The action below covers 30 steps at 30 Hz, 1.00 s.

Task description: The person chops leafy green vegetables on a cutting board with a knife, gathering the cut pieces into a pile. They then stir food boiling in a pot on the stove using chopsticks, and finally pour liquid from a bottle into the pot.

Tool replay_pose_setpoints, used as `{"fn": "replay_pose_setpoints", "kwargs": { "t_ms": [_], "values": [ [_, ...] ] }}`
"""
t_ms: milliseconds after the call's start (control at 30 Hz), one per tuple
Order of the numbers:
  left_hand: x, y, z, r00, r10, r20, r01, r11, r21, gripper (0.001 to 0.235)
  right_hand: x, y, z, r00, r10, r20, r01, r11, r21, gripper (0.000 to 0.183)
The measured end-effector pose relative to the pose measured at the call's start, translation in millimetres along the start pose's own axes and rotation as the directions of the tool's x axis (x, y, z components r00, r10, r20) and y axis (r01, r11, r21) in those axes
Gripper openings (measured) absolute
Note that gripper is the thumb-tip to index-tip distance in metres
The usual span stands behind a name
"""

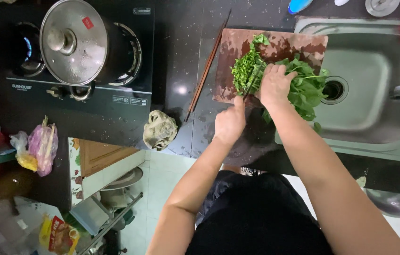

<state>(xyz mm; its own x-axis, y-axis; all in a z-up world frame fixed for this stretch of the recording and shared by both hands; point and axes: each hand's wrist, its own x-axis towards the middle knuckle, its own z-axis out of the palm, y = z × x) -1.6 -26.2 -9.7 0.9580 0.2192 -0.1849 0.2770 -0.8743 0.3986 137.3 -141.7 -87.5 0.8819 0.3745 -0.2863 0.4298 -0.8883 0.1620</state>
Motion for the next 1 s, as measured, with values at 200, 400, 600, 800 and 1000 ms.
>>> {"fn": "replay_pose_setpoints", "kwargs": {
  "t_ms": [200, 400, 600, 800, 1000],
  "values": [
    [14.6, -2.3, 21.6, 0.996, -0.025, 0.089, 0.017, 0.996, 0.084, 0.015, 8.0, -4.1, -4.9, 1.000, 0.003, 0.018, -0.002, 0.998, -0.063, 0.052],
    [34.0, -11.0, 33.9, 0.988, -0.016, 0.156, 0.002, 0.996, 0.087, 0.018, 3.4, -0.6, -14.5, 0.999, -0.054, -0.008, 0.053, 0.997, -0.061, 0.051],
    [82.0, -3.9, 47.4, 0.966, -0.039, 0.256, 0.028, 0.999, 0.045, 0.020, 1.2, 6.0, -11.6, 0.994, -0.084, -0.063, 0.084, 0.996, -0.007, 0.046],
    [91.0, -7.5, 60.8, 0.970, -0.052, 0.236, 0.052, 0.999, 0.005, 0.017, -7.2, 6.4, -9.8, 0.992, -0.072, -0.100, 0.081, 0.993, 0.091, 0.037],
    [67.4, -19.6, 69.2, 0.971, -0.051, 0.233, 0.039, 0.998, 0.056, 0.025, -8.6, 6.9, -15.8, 0.993, -0.047, -0.108, 0.061, 0.990, 0.127, 0.056]
  ]
}}
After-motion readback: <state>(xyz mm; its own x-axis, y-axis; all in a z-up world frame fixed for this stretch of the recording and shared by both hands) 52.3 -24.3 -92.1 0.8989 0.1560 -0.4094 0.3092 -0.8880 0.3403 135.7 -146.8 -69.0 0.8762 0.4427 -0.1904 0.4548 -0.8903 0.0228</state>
